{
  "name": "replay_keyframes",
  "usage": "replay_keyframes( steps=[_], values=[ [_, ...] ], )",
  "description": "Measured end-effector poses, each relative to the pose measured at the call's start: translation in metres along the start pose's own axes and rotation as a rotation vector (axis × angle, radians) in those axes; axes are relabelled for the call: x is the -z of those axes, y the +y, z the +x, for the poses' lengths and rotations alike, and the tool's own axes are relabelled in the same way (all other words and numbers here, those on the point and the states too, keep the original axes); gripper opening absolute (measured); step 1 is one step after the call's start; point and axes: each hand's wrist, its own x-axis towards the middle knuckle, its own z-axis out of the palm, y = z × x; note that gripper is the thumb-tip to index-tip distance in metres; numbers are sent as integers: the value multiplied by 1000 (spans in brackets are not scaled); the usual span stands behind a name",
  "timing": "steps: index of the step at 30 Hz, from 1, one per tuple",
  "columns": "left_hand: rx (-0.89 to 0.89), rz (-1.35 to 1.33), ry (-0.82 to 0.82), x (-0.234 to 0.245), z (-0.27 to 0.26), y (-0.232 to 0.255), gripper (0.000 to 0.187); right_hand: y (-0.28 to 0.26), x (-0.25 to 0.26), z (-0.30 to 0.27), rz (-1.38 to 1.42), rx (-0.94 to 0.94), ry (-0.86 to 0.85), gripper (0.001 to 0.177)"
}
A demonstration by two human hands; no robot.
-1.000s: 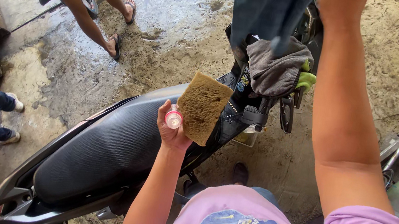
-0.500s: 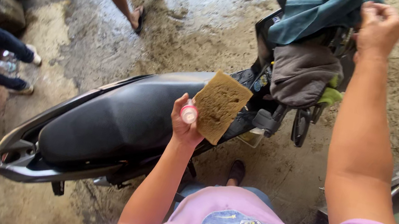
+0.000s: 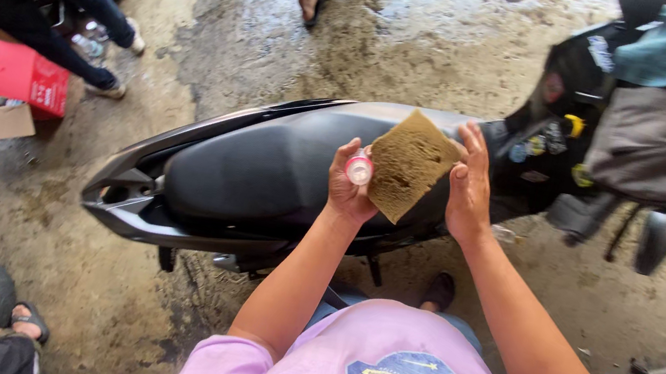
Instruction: The person polishes the plastic panels and front fender of a motorcycle with a sponge and a cloth, then applies a liquid from a bottle to a sponge to wipe the front tire sidewall.
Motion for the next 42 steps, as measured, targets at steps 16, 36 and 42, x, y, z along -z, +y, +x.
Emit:
replay_keyframes(
  steps=[16,36,42],
  values=[
    [-598,33,220,12,-257,220,46,73,-419,-118,-826,767,-831,54],
    [-354,97,-227,-82,-125,132,52,-122,-27,47,-1058,573,353,65],
    [-14,-5,-206,-80,-8,9,56,-40,96,83,-994,439,712,59]
  ],
)
